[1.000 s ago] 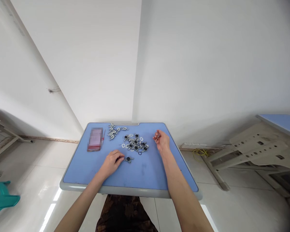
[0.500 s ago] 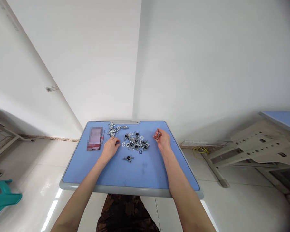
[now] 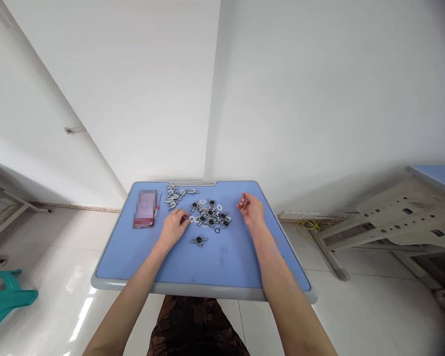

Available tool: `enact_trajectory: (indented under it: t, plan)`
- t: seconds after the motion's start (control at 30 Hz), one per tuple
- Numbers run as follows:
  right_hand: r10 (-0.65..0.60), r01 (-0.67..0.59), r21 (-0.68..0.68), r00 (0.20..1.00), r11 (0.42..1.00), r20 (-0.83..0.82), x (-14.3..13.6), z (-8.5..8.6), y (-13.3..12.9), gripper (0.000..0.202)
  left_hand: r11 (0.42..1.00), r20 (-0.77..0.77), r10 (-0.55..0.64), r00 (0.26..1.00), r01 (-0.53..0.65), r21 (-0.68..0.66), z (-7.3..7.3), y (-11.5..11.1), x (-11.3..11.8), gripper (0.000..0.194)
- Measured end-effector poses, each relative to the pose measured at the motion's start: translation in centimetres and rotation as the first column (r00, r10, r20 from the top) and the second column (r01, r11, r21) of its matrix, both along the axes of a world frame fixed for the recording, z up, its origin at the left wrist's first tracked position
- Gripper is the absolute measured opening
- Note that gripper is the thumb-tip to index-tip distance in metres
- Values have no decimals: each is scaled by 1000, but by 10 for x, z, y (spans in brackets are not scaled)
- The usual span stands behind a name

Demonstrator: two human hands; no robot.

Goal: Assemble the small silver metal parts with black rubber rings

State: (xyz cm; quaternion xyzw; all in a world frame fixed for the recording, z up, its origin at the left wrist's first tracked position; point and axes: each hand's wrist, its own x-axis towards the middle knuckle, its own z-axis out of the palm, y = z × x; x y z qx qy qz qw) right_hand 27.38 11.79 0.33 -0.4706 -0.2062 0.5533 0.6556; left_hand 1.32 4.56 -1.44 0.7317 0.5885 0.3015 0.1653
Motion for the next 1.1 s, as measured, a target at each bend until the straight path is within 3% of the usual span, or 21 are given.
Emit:
enact_trajectory:
  t: [0.33,0.5,0.6,0.7,0.83,0.87,0.93,1.0,1.1]
  plan:
    - [14,-14,10,998,1000,54,-2,1,-3,13,998,-181,46,982,-51,-22,6,-1,9,17]
    - [42,-44,14,992,999,120,-1,0,-1,16,999,-171,16,985,-22,-32,7,-1,8,12]
    - [106,-112,19,974,994,199,-2,4,-3,15,999,-123,4,992,-9,-42,6,-1,5,13]
    - [244,-259,9,919,966,311,-7,11,-10,12,999,-101,2,995,-8,-52,4,0,4,15]
    - [475,-513,-52,745,857,469,-16,20,-26,11,999,-108,28,994,-31,-29,2,-1,4,16]
    - [525,-583,-78,656,809,542,-18,21,-30,10,999,-112,31,993,-34,-19,2,-1,4,16]
    - [561,-686,-175,391,706,730,-21,23,-35,8,999,-113,31,993,-31,-3,1,-1,4,15]
    - [524,-705,-271,167,656,835,-20,24,-37,8,1000,-109,31,994,-31,4,1,-1,4,14]
    - [501,-691,-310,87,653,861,-14,26,-37,9,1000,-111,30,993,-29,8,1,-1,4,13]
